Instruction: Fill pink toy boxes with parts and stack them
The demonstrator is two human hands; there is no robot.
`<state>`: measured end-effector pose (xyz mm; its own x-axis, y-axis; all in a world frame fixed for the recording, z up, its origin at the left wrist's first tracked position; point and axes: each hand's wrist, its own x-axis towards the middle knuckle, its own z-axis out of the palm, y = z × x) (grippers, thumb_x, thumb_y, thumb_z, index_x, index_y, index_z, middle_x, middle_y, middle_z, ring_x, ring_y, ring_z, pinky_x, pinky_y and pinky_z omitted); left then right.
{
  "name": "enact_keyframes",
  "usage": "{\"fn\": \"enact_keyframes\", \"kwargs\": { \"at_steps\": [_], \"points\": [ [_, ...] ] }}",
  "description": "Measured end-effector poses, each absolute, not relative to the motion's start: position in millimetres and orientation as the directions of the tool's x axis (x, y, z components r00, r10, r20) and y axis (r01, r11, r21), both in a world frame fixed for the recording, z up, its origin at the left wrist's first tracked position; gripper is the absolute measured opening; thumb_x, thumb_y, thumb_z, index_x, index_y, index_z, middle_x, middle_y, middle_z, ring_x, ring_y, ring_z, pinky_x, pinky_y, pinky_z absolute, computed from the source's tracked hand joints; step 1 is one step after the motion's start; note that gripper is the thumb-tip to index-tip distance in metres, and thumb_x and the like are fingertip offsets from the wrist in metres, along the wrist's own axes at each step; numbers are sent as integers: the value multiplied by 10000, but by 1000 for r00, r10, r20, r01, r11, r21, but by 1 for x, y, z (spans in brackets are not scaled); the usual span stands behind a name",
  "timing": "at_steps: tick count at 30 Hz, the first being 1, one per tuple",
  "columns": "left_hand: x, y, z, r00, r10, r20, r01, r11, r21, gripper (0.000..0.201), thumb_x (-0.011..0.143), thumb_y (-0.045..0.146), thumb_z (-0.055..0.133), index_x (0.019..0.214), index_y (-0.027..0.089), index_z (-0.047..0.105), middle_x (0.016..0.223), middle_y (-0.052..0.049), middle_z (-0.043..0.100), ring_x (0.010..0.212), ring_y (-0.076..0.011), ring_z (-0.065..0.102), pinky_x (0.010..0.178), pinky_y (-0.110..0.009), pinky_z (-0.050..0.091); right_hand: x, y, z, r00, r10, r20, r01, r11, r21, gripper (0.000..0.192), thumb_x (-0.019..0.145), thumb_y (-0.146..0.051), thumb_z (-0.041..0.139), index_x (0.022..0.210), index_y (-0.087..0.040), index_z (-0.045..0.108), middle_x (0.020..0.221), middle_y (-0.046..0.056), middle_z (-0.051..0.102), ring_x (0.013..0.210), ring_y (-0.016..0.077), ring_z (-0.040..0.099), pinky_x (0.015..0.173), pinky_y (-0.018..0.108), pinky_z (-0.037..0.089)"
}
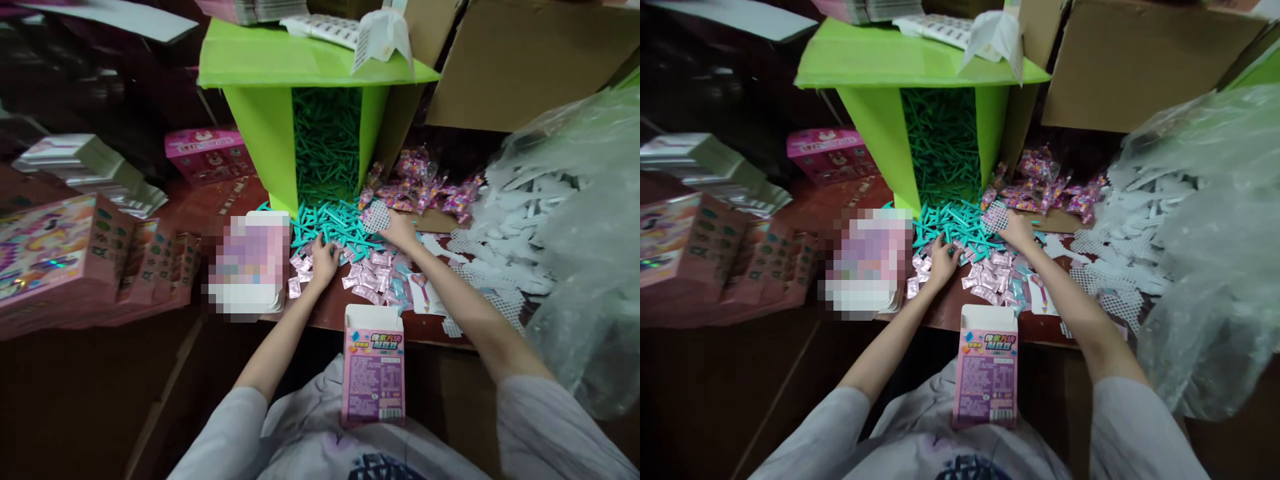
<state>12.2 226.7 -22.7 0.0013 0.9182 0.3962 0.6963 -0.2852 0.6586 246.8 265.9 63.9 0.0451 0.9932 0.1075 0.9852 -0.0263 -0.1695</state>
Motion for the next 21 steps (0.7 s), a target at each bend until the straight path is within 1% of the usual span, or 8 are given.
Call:
{"fn": "enact_keyframes", "kwargs": {
  "at_steps": [2, 5, 9, 11, 13, 16, 18, 21],
  "points": [
    [21, 233, -15, -22, 944, 328, 744, -204, 636, 92, 816, 183, 558, 741, 149, 600, 1202, -183, 520, 1150, -333, 493, 966, -478, 399, 224, 278, 60, 67, 997, 42, 982, -58, -182, 500, 754, -423, 610, 1150, -120, 579, 1013, 167, 677, 931, 279, 628, 796, 320, 460],
    [21, 245, -3, -21, 964, 264, 766, -155, 624, 176, 826, 74, 436, 779, 140, 593, 1010, -180, 593, 1016, -306, 558, 873, -450, 441, 221, 286, 63, 131, 991, 23, 959, -121, -256, 408, 781, -376, 591, 1069, -90, 633, 1017, 196, 672, 950, 278, 624, 823, 326, 451],
    [-6, 236, 15, 14, 948, 318, 732, -226, 643, 137, 860, 135, 456, 816, 160, 582, 879, -126, 618, 951, -267, 569, 853, -401, 448, 249, 269, 79, 260, 941, 218, 857, -121, -500, 368, 788, -399, 575, 949, -82, 668, 922, 176, 690, 840, 259, 632, 750, 327, 478],
    [-16, 209, 24, 11, 908, 419, 656, -323, 682, 118, 887, 212, 476, 833, 180, 576, 878, -92, 624, 927, -232, 575, 849, -369, 451, 266, 246, 86, 383, 859, 341, 773, -96, -627, 350, 745, -397, 619, 906, -89, 666, 877, 147, 692, 767, 236, 622, 701, 327, 489],
    [-14, 170, 29, -32, 876, 481, 545, -388, 743, 128, 904, 250, 472, 839, 194, 567, 842, -58, 622, 853, -190, 591, 797, -325, 464, 280, 214, 92, 501, 767, 402, 671, -51, -739, 312, 681, -382, 683, 837, -113, 654, 811, 108, 677, 691, 204, 597, 643, 320, 485],
    [10, 109, 25, -19, 900, 435, 367, -399, 840, 105, 900, 246, 491, 825, 202, 550, 840, -44, 630, 806, -159, 608, 716, -277, 476, 290, 162, 100, 639, 696, 326, 411, 49, -910, 278, 613, -377, 743, 716, -169, 589, 641, 15, 577, 519, 126, 489, 494, 271, 408],
    [29, 84, 18, 144, 900, 412, 341, -436, 833, 118, 895, 229, 494, 799, 198, 556, 807, -47, 634, 778, -160, 607, 698, -274, 475, 292, 134, 106, 650, 722, 237, 206, 133, -970, 307, 589, -370, 761, 647, -199, 512, 546, -47, 465, 436, 81, 383, 424, 240, 324],
    [44, 74, 8, 511, 793, 331, 416, -565, 713, 130, 866, 214, 541, 754, 186, 600, 728, -56, 635, 727, -177, 601, 694, -296, 462, 293, 105, 114, 577, 802, 153, 19, 175, -984, 365, 567, -351, 768, 586, -215, 430, 468, -93, 327, 385, 47, 242, 388, 220, 241]
  ]
}}
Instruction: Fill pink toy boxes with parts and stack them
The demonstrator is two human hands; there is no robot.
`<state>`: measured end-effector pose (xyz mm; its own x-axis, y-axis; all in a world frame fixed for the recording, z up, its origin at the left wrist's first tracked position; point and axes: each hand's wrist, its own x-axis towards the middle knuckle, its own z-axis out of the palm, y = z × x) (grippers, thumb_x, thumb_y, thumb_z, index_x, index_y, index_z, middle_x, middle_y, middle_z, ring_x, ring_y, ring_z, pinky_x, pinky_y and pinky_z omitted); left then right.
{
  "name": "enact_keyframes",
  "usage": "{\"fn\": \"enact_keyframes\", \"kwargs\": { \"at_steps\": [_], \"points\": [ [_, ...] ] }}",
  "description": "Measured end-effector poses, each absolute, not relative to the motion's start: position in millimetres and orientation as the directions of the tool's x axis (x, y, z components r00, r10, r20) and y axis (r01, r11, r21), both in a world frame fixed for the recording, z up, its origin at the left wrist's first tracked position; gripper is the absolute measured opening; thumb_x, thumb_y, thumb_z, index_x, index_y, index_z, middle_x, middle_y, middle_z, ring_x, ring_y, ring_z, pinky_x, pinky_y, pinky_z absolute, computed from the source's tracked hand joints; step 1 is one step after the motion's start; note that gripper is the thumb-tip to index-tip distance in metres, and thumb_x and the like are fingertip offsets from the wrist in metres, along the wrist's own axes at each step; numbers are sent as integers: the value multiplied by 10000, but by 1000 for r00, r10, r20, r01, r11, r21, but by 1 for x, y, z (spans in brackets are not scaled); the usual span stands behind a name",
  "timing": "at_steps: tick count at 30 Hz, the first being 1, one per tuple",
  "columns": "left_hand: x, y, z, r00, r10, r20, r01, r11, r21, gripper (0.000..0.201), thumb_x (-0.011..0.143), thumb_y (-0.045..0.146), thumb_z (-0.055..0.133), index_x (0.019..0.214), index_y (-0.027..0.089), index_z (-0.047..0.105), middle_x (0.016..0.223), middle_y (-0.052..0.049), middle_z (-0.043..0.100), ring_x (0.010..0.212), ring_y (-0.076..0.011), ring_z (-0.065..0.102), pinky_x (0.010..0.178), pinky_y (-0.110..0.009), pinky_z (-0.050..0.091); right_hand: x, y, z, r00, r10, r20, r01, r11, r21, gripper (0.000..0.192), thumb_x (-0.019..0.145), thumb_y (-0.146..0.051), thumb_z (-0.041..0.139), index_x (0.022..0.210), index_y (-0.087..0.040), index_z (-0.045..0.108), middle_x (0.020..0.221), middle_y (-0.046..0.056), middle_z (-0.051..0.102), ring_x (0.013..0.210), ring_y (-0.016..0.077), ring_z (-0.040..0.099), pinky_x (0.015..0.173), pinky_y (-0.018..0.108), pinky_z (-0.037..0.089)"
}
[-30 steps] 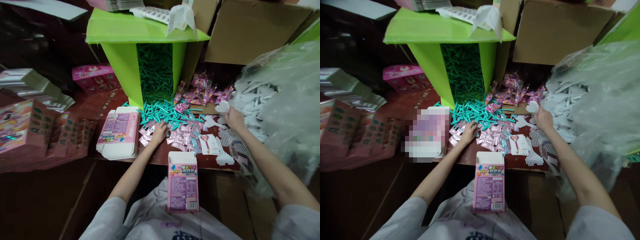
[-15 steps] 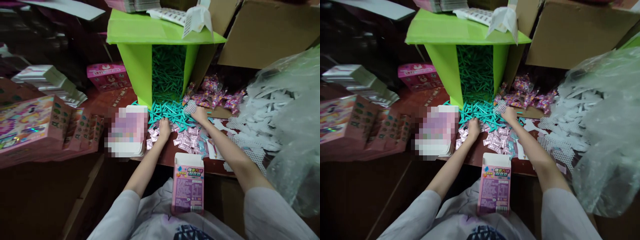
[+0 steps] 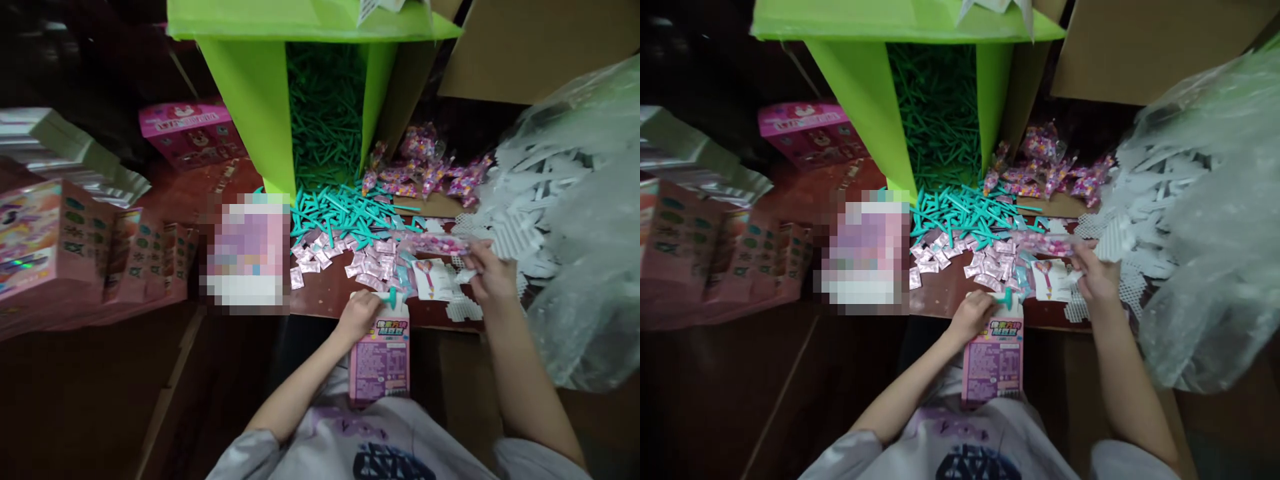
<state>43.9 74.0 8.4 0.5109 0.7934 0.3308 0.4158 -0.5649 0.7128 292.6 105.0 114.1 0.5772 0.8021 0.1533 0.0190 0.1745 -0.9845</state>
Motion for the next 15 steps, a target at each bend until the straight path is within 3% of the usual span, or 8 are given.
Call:
{"fn": "enact_keyframes", "kwargs": {
  "at_steps": [2, 4, 6, 8, 10, 12, 15],
  "points": [
    [43, 79, 9, 678, 699, 227, 428, -626, 651, 116, 841, 217, 582, 744, 183, 634, 662, -51, 628, 686, -184, 603, 715, -319, 457, 294, 93, 117, 499, 865, 60, -71, 109, -991, 387, 573, -367, 753, 556, -221, 394, 416, -105, 244, 370, 45, 176, 383, 223, 237],
    [36, 84, 17, 742, 646, 179, 389, -632, 670, 98, 844, 224, 579, 818, 188, 667, 671, -52, 644, 705, -192, 621, 775, -351, 460, 293, 85, 116, 392, 918, -61, -155, 1, -988, 407, 581, -393, 732, 533, -227, 364, 379, -110, 172, 362, 49, 150, 386, 230, 264],
    [29, 85, 26, 634, 739, 228, 359, -542, 760, 209, 884, 218, 500, 1030, 199, 648, 861, -84, 688, 856, -206, 641, 859, -379, 459, 286, 81, 109, 280, 945, -171, -203, -116, -972, 404, 572, -386, 732, 524, -225, 365, 369, -113, 146, 360, 45, 142, 381, 226, 250],
    [24, 81, 35, 416, 864, 283, 278, -417, 865, 393, 900, 219, 450, 1291, 208, 491, 1144, -121, 640, 1036, -207, 611, 922, -386, 456, 273, 79, 98, 188, 948, -256, -225, -212, -951, 366, 559, -349, 745, 543, -213, 406, 382, -117, 170, 364, 34, 140, 377, 213, 208],
    [21, 76, 39, 318, 900, 299, 144, -357, 923, 530, 875, 246, 501, 1386, 205, 370, 1257, -133, 583, 1109, -208, 587, 949, -379, 460, 256, 78, 83, 127, 942, -311, -243, -275, -930, 351, 568, -321, 752, 559, -205, 422, 394, -119, 195, 367, 30, 169, 390, 210, 213],
    [21, 72, 37, 360, 889, 284, 77, -331, 940, 545, 810, 281, 610, 1325, 195, 453, 1212, -124, 616, 1086, -221, 605, 944, -369, 473, 241, 79, 69, 112, 935, -338, -261, -300, -918, 371, 595, -325, 750, 554, -206, 402, 399, -114, 223, 374, 37, 219, 410, 218, 248],
    [22, 72, 27, 308, 938, 159, 168, -219, 961, 281, 767, 315, 667, 1013, 182, 649, 963, -79, 705, 897, -210, 668, 835, -340, 520, 225, 82, 55, 144, 937, -318, -261, -274, -925, 378, 607, -352, 764, 591, -206, 416, 445, -98, 304, 408, 53, 290, 432, 225, 286]
  ]
}}
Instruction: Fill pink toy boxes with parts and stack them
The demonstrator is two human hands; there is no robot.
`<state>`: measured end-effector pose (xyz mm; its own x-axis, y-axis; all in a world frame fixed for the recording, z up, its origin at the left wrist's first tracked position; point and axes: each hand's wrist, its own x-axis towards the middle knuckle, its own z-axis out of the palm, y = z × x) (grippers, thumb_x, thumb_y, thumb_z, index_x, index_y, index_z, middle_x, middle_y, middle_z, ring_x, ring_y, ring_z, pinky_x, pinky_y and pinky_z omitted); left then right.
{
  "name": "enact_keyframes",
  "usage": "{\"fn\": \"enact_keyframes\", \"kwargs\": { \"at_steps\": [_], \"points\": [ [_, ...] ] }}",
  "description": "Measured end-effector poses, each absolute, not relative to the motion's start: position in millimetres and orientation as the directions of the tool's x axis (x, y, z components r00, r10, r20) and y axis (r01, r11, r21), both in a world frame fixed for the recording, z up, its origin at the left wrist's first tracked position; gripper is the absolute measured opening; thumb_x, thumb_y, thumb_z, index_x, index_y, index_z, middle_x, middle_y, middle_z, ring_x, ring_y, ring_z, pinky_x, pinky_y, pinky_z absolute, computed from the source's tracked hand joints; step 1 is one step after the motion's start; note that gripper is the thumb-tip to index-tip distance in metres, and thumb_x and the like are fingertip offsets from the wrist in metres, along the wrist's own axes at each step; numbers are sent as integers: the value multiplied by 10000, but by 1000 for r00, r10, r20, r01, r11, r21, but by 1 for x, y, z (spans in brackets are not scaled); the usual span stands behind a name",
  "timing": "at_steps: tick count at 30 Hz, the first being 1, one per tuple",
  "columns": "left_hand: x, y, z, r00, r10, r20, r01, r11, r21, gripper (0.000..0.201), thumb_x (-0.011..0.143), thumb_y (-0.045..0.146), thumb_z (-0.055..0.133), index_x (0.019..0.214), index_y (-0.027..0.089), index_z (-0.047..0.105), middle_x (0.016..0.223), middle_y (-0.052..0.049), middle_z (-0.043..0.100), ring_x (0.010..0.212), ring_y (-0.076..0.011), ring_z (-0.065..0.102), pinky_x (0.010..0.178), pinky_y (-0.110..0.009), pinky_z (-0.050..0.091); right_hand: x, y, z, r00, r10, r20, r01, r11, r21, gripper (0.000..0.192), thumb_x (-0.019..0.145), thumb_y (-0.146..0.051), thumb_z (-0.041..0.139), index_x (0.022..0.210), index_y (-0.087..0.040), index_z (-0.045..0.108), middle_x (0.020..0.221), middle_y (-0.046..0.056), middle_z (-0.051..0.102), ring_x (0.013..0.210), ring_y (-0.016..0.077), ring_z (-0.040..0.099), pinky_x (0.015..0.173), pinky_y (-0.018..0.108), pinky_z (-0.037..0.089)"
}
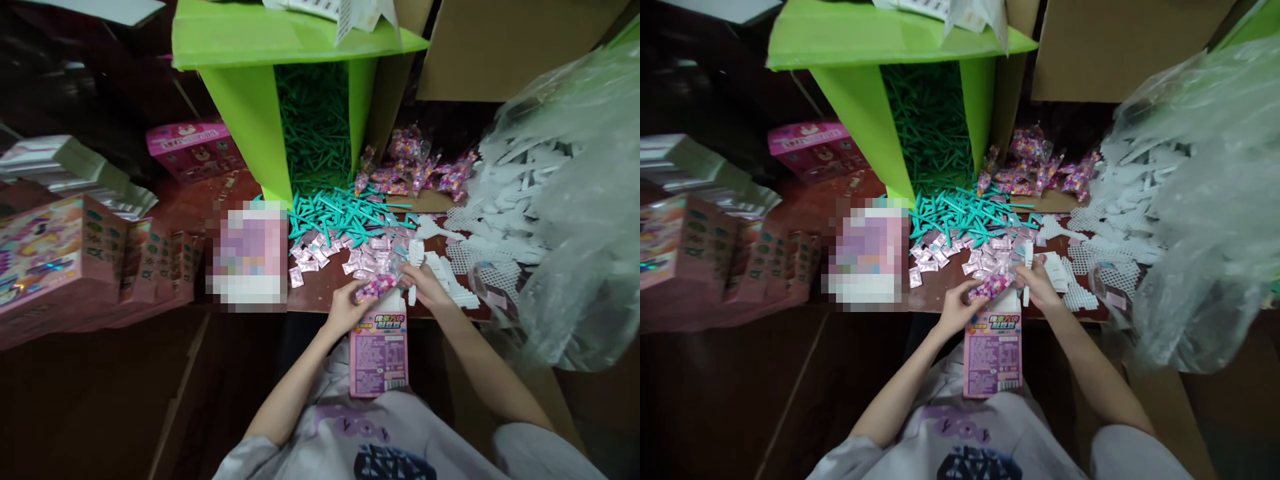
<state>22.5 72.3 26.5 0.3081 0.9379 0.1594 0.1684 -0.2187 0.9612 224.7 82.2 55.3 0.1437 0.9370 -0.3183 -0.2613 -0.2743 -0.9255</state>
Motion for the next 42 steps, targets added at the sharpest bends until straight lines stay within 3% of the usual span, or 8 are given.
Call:
{"fn": "enact_keyframes", "kwargs": {
  "at_steps": [5, 7, 11, 16, 22, 26, 34, 42],
  "points": [
    [24, 75, 12, -21, 996, 81, 151, -77, 985, 182, 746, 306, 663, 725, 163, 554, 886, -60, 666, 743, -155, 659, 663, -261, 537, 212, 90, 49, 367, 922, -123, -353, 16, -935, 384, 727, -581, 599, 775, -218, 483, 693, -23, 505, 611, 123, 501, 614, 290, 472],
    [26, 73, 13, -18, 997, 72, 121, -69, 990, 194, 732, 254, 658, 849, 171, 527, 871, -46, 642, 692, -139, 652, 606, -238, 531, 208, 87, 46, 471, 875, -110, -351, 72, -933, 382, 740, -583, 575, 814, -220, 484, 776, 1, 542, 705, 148, 551, 691, 320, 502],
    [30, 72, 26, 59, 980, 192, 124, -198, 972, 716, 708, 153, 639, 1320, 173, 268, 992, -90, 619, 754, -154, 656, 659, -252, 535, 204, 71, 37, 553, 833, -31, -245, 127, -961, 453, 693, -376, 671, 1082, -263, 469, 1034, 33, 583, 919, 175, 587, 794, 355, 512],
    [44, 76, 38, 233, 944, 235, 153, -274, 949, 874, 740, 156, 599, 1455, 210, 97, 1046, -98, 584, 736, -152, 625, 662, -270, 527, 213, 47, 22, 621, 776, 112, -18, 156, -988, 845, 736, -308, 612, 1423, -303, 120, 1253, 113, 507, 1027, 211, 595, 824, 391, 517],
    [54, 69, 29, 324, 897, 301, 282, -395, 874, 501, 781, 153, 559, 1263, 219, 439, 1096, -97, 571, 951, -201, 585, 838, -334, 491, 227, 33, 6, 631, 776, 20, 23, 7, -1000, 356, 736, -339, 622, 1064, -203, 585, 1067, 67, 623, 935, 208, 610, 785, 339, 505],
    [49, 67, 22, 226, 934, 275, 332, -340, 880, 31, 840, 229, 534, 847, 199, 539, 862, -53, 603, 842, -180, 596, 790, -314, 479, 232, 29, 4, 569, 822, -10, 8, -18, -1000, 228, 692, -317, 693, 871, -194, 623, 894, 34, 653, 854, 187, 613, 785, 318, 483],
    [40, 67, 8, 168, 979, 119, 98, -137, 986, 603, 704, 103, 558, 1270, 218, 380, 689, 63, 520, 552, -80, 525, 543, -182, 423, 240, 29, 2, 634, 771, 50, 32, 39, -999, 377, 681, -323, 698, 1023, -196, 604, 979, 51, 643, 837, 181, 607, 722, 308, 487],
    [27, 65, 10, -104, 990, 97, 108, -85, 991, 443, 676, 103, 560, 1073, 232, 411, 745, 62, 556, 546, -68, 515, 542, -172, 396, 233, 22, 9, 230, 960, 160, 307, 85, -948, 83, 741, -258, 671, 798, -200, 656, 813, 41, 669, 796, 194, 625, 755, 341, 493]
  ]
}}
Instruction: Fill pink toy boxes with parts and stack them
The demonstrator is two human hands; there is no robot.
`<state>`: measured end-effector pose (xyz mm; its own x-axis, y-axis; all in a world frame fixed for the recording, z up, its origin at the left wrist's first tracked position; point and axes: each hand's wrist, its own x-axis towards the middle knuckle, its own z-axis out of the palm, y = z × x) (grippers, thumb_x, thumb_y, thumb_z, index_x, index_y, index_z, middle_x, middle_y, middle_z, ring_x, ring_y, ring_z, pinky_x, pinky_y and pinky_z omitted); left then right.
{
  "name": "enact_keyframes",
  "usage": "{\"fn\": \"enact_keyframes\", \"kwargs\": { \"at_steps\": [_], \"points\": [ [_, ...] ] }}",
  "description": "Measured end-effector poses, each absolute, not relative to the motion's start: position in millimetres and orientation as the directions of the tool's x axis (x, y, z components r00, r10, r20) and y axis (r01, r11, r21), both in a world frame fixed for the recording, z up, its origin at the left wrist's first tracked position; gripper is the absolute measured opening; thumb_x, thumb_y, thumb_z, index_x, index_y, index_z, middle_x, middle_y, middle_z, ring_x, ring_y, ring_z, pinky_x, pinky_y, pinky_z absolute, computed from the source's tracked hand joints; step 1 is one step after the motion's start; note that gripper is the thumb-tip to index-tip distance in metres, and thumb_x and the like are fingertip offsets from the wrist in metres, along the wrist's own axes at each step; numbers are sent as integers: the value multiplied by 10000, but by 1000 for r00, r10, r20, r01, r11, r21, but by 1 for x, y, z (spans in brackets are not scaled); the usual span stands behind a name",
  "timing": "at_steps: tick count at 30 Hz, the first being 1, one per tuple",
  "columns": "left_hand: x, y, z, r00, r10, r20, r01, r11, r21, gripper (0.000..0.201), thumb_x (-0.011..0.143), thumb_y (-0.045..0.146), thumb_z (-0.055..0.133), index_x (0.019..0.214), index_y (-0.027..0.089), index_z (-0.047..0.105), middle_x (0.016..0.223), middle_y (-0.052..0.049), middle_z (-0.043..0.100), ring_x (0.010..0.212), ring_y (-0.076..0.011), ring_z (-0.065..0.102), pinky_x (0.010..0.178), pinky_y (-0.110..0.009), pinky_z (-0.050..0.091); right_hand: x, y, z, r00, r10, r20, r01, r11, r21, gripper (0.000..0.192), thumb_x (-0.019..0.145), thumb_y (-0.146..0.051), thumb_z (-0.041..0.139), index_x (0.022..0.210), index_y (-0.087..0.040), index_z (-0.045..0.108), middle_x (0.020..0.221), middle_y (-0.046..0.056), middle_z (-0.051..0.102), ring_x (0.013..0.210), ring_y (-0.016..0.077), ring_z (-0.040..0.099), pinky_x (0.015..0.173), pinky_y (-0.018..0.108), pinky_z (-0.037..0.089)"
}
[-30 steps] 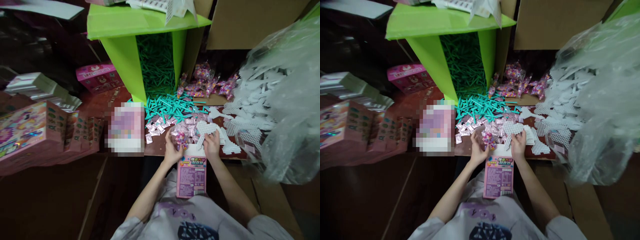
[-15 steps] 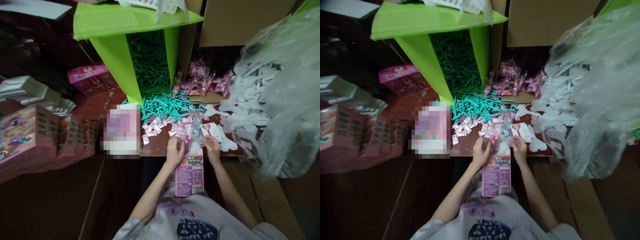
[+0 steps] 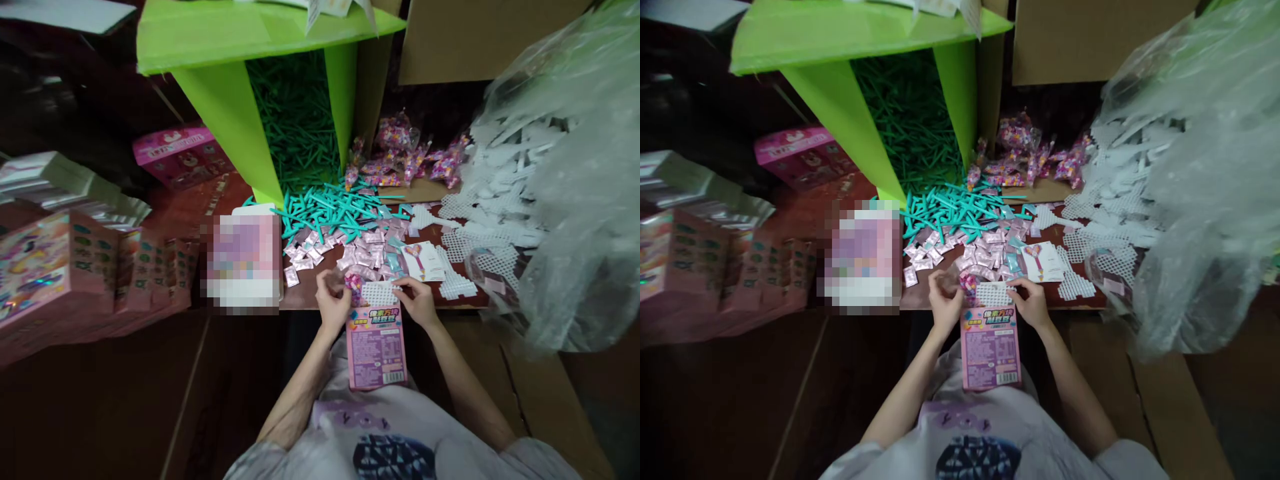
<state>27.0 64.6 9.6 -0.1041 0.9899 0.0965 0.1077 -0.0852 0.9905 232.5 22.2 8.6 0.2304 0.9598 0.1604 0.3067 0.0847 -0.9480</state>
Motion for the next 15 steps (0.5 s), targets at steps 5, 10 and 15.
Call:
{"fn": "enact_keyframes", "kwargs": {
  "at_steps": [5, 10, 15],
  "points": [
    [21, 71, 14, 209, 976, 55, 239, -105, 965, 319, 621, 76, 525, 907, 211, 480, 741, 49, 584, 539, -83, 500, 553, -205, 377, 232, 27, 6, 211, 964, 160, 278, 98, -955, 62, 720, -239, 679, 758, -199, 653, 784, 34, 669, 766, 190, 626, 727, 328, 495],
    [12, 60, 18, 381, 913, 146, 537, -348, 768, 49, 664, 142, 588, 688, 184, 580, 756, 6, 589, 796, -172, 526, 907, -428, 312, 234, 25, -1, 436, 888, 145, 156, 84, -984, 109, 718, -262, 683, 789, -194, 635, 793, 34, 669, 778, 191, 635, 742, 329, 499],
    [14, 35, 10, 354, 915, 194, 649, -390, 653, 312, 846, 297, 522, 587, 189, 657, 975, -65, 568, 986, -241, 453, 865, -462, 262, 236, 29, 13, 153, 953, 262, 455, 167, -875, 28, 744, -217, 646, 755, -193, 635, 792, 43, 649, 786, 199, 608, 762, 350, 469]
  ]
}}
